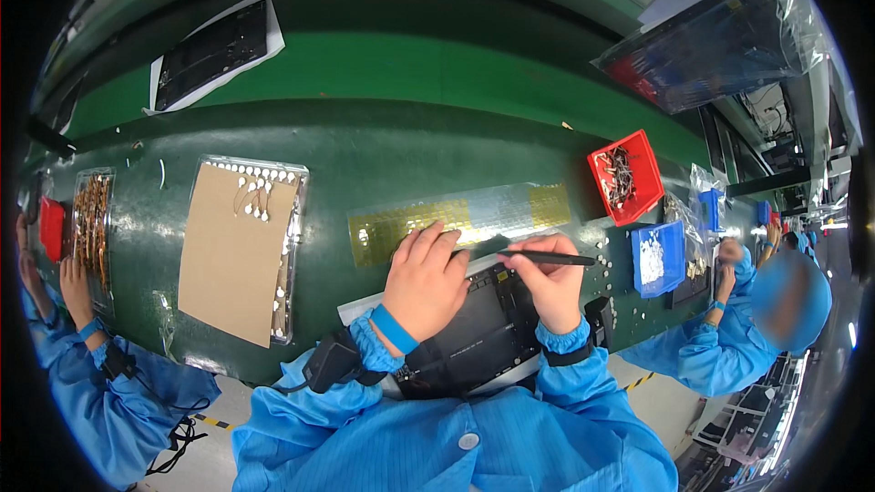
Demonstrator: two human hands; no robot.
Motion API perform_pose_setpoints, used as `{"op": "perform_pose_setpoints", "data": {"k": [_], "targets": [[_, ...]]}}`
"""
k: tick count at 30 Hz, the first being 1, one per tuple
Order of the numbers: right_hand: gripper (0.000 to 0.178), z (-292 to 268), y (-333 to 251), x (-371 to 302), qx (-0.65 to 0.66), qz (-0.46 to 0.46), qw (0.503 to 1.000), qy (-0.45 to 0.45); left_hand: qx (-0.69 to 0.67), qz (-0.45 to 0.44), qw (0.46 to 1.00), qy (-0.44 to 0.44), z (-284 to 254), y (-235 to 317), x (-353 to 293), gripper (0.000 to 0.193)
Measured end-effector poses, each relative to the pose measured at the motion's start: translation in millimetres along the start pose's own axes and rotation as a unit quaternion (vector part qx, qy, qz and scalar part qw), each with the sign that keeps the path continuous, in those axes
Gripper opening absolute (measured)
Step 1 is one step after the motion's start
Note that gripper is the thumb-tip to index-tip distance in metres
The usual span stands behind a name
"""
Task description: Assembling tablet components on a factory production line.
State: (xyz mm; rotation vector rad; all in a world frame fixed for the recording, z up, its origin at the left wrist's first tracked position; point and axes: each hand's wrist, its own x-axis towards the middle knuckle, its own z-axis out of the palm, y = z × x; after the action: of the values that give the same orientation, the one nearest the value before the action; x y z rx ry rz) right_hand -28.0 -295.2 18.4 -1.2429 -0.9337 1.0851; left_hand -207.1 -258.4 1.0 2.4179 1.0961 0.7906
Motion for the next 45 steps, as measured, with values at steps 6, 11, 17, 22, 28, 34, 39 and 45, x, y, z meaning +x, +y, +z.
{"op": "perform_pose_setpoints", "data": {"k": [6,11,17,22,28,34,39,45], "targets": [[0.022,-5,10,-22,0.004,0.065,0.998,-0.022,-0.057,0.031,0.998,0.028,-3,-5,-3,0.022],[0.021,-6,16,-22,-0.035,0.082,0.995,-0.038,-0.056,0.045,0.997,0.012,1,-7,-7,0.016],[0.020,-6,15,-20,-0.047,0.092,0.994,-0.029,-0.062,0.047,0.997,-0.004,3,-7,-7,0.016],[0.020,-5,13,-19,-0.044,0.106,0.993,-0.021,-0.061,0.050,0.997,-0.004,1,-6,-6,0.016],[0.019,-5,12,-19,-0.032,0.111,0.993,-0.016,-0.054,0.049,0.997,-0.012,2,-6,-5,0.016],[0.019,-3,11,-19,-0.041,0.118,0.992,-0.014,-0.056,0.051,0.997,-0.011,2,-6,-6,0.017],[0.019,-3,13,-19,-0.037,0.124,0.992,-0.006,-0.057,0.068,0.996,-0.015,4,-3,-7,0.019],[0.019,-5,17,-19,-0.043,0.114,0.993,-0.014,-0.031,0.079,0.996,-0.021,7,0,-7,0.020]]}}
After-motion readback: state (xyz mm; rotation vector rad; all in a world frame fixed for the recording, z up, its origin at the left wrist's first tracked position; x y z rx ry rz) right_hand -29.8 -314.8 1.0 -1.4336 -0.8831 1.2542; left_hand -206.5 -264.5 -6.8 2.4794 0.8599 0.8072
